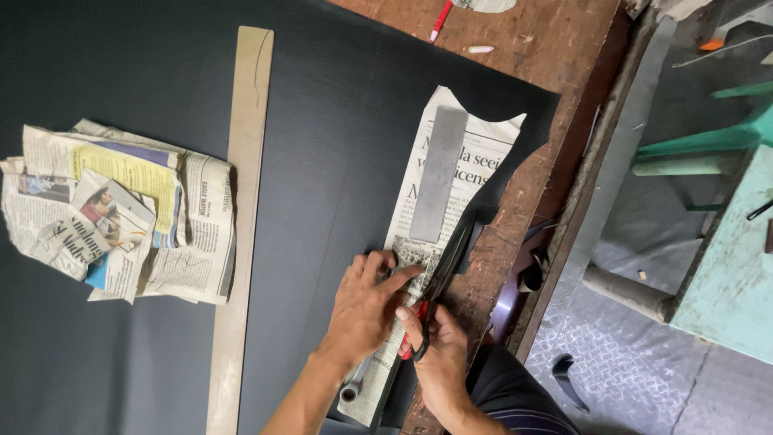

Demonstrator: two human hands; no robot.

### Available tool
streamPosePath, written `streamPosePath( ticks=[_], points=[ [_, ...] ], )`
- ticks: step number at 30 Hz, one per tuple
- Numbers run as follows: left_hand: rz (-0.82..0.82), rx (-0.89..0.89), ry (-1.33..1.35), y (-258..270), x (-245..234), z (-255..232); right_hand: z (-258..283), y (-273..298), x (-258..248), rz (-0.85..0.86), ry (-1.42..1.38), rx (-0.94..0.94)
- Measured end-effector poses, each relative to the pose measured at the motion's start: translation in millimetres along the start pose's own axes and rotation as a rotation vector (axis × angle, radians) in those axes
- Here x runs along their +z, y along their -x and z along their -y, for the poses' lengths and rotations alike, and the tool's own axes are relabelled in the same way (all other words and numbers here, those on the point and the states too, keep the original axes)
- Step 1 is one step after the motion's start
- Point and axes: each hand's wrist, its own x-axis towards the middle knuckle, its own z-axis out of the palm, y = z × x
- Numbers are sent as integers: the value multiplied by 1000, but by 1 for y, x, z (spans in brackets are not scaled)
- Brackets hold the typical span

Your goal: The person uses a newspaper template and a wooden ruler to measure and mark a large sheet of black material on a workbench. They then use scissors to cut the material along the marked lines, creating a specific shape. The person also uses a white marking tool to label the cut piece.

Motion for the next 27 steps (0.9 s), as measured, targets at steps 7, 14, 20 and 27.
streamPosePath(
  ticks=[7,14,20,27],
  points=[
    [-13,35,12,-2,-7,0,8,-7,4,-20,10,-17],
    [26,2,-6,-4,-8,-3,14,-9,7,-4,-42,20],
    [5,12,14,-4,-11,-5,16,-11,8,-12,-53,24],
    [15,-2,21,-5,-12,-6,21,-18,11,-19,-58,-4]
  ],
)
